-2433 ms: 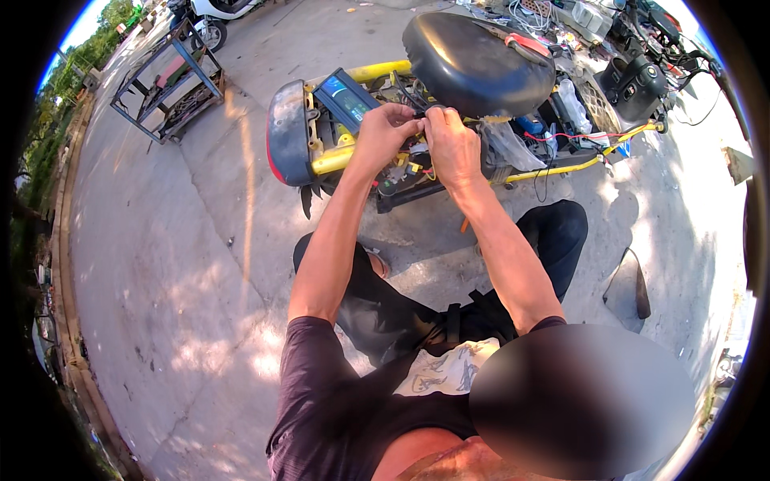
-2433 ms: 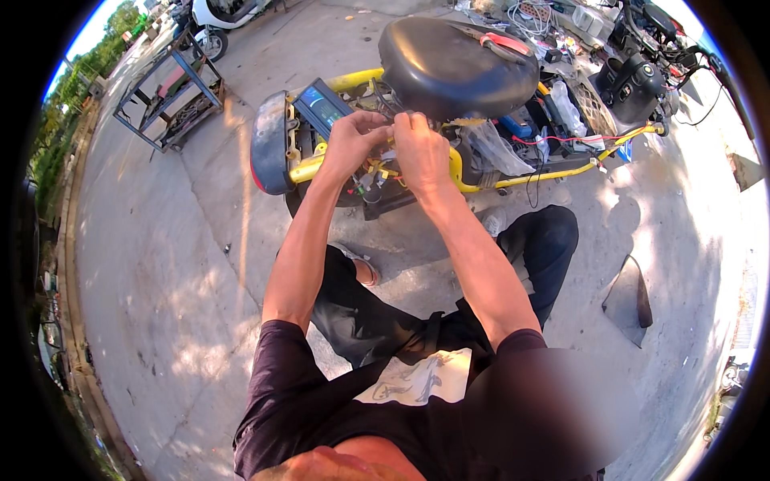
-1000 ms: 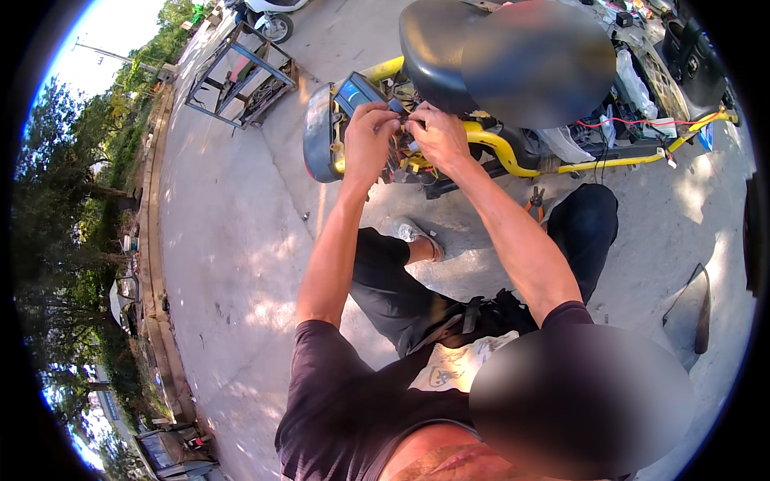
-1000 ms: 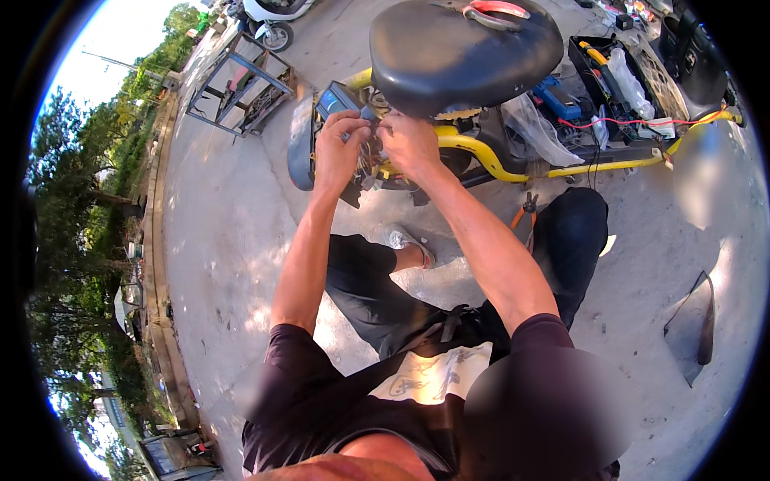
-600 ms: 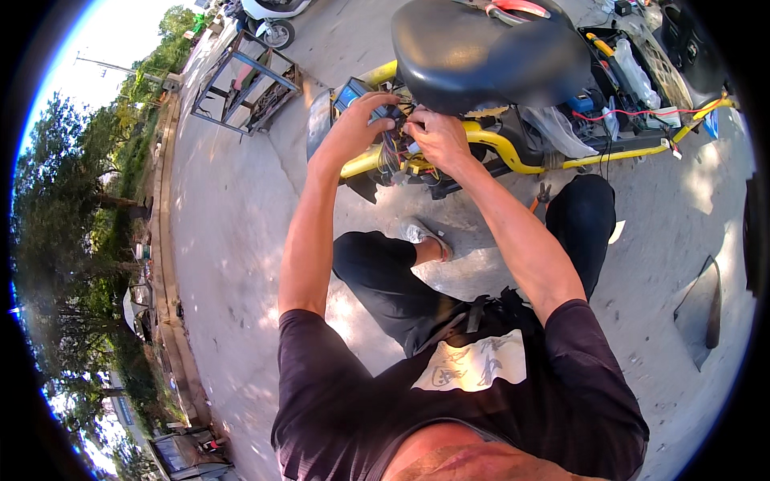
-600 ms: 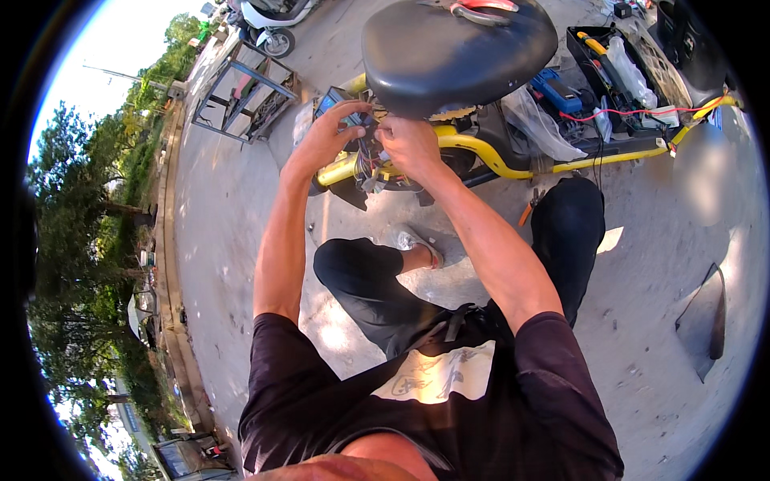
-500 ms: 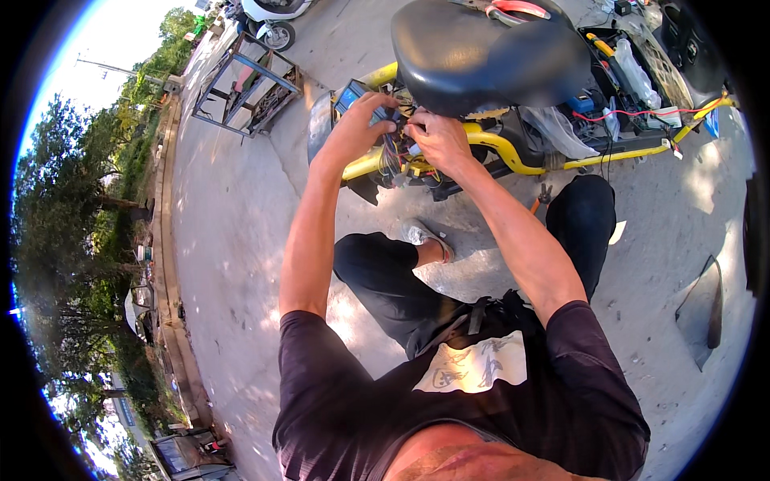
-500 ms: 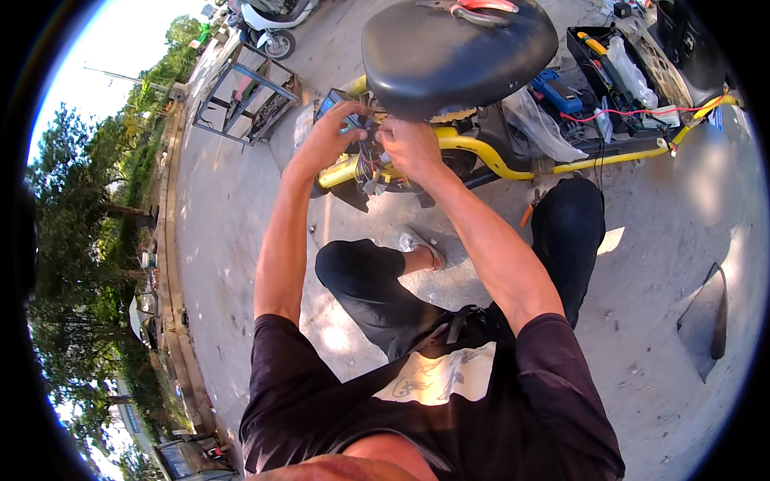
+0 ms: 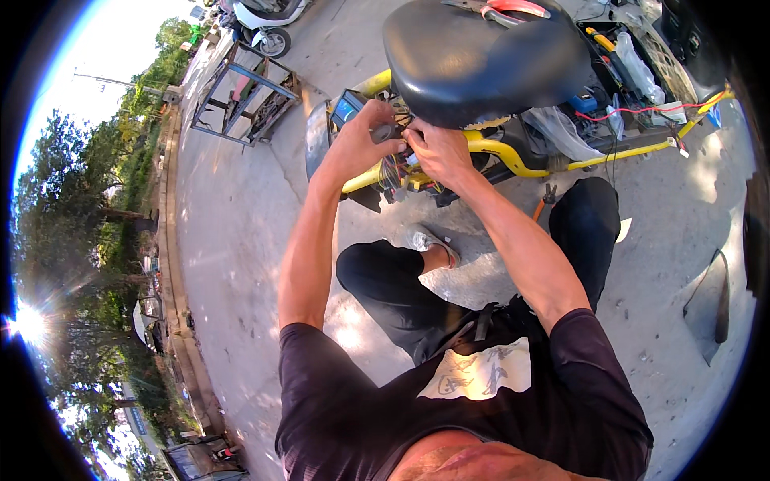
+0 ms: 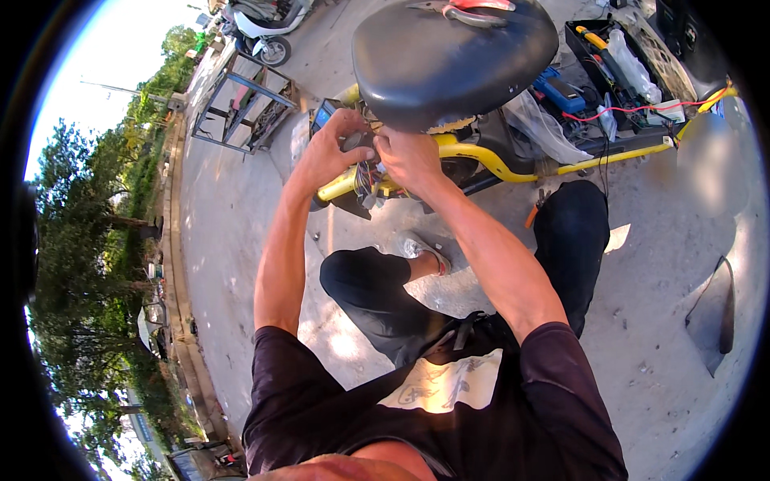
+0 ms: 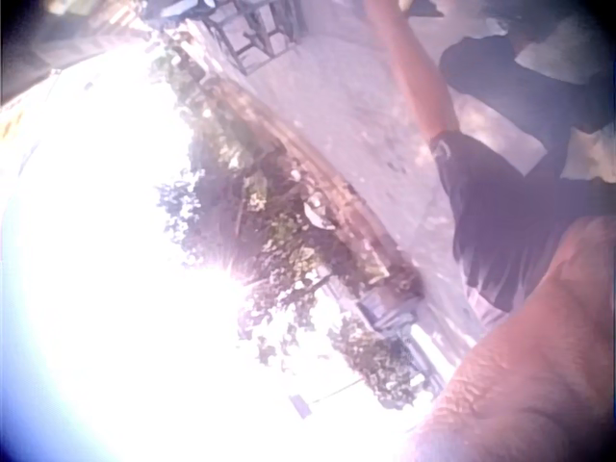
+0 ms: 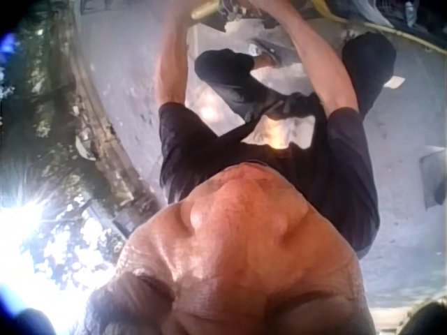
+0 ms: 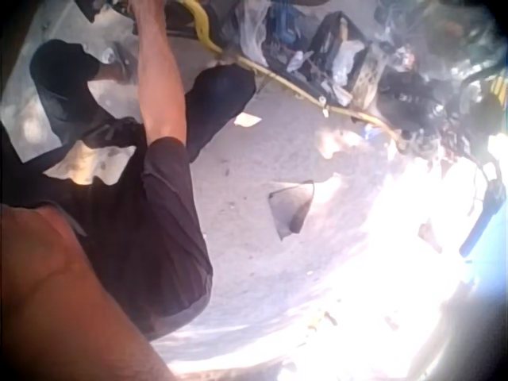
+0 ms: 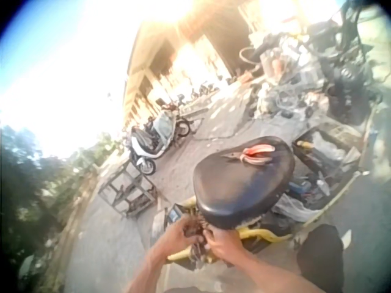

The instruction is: The person repairs the wiring on a yellow motorcycle by stripping wire ends with pliers and connecting them to a battery. The person works outdoors on a paved surface with other motorcycles visible in the background.

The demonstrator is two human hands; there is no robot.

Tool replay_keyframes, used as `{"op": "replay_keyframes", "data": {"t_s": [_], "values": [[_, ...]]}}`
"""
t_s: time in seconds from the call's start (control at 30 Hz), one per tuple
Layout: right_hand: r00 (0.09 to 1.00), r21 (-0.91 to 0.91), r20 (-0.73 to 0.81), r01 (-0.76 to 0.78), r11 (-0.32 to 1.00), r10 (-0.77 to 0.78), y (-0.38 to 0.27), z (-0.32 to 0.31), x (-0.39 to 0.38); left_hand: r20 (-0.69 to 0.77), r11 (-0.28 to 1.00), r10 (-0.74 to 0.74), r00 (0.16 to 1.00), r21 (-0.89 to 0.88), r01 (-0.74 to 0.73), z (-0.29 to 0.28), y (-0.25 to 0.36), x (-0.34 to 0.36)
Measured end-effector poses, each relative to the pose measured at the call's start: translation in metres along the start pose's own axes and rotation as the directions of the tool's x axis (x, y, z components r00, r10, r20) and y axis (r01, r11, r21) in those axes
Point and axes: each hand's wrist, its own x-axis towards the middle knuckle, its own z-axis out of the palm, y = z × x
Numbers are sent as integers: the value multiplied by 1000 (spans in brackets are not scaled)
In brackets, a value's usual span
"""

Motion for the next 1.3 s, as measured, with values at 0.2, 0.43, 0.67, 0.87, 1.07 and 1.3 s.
{"op": "replay_keyframes", "data": {"t_s": [0.2,0.43,0.67,0.87,1.07,1.3], "values": [[980,-52,42,-192,980,194,-6,4,5,34,966,-162,986,210,151,3,-3,-7],[993,-58,5,-120,991,121,-2,10,7,81,957,-260,962,-112,268,3,4,-16],[994,-165,11,-102,981,105,-4,7,11,246,947,-143,959,-247,205,-9,-8,-17],[983,-70,129,-120,990,128,-8,-1,10,48,1000,-22,999,-16,23,2,-12,-2],[1000,25,18,-19,1000,18,7,9,5,10,965,-137,991,-222,136,8,10,11],[983,59,112,-152,987,145,7,6,4,45,988,-60,997,147,53,5,-7,31]]}}
